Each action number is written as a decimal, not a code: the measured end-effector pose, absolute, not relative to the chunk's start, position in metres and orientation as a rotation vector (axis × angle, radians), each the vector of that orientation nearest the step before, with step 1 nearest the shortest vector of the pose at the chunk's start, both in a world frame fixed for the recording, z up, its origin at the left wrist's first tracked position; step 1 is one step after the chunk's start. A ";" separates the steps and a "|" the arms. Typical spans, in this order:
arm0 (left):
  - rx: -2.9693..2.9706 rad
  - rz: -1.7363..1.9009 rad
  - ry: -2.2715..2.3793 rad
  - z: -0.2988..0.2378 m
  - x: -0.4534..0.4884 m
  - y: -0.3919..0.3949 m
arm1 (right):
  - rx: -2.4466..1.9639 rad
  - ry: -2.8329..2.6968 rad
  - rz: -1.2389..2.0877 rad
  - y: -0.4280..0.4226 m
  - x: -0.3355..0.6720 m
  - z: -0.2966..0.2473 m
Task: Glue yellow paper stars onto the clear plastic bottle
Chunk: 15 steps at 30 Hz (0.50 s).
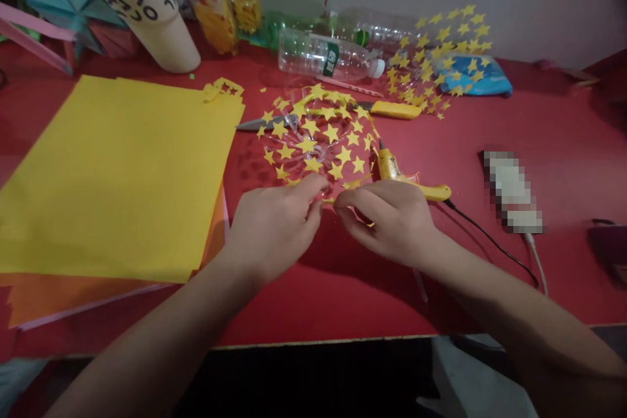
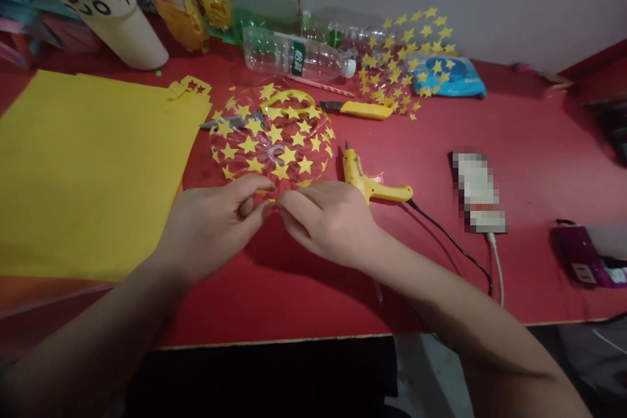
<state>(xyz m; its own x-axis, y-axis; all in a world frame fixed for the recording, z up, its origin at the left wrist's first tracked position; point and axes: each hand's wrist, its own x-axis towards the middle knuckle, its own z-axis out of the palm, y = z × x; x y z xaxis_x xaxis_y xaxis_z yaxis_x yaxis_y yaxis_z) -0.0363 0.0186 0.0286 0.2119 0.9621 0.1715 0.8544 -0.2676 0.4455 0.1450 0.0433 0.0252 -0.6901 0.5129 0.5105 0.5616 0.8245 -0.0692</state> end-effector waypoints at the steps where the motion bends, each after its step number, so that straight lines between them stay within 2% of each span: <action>1: 2.220 0.602 1.727 0.029 -0.036 0.019 | -0.797 -2.476 -0.124 0.044 0.144 0.025; 8: 2.126 0.398 1.736 0.036 -0.035 0.021 | -0.793 -2.472 -0.089 0.046 0.142 0.022; 15: 2.110 0.492 1.683 0.031 -0.034 0.020 | -0.803 -2.475 -0.068 0.048 0.142 0.019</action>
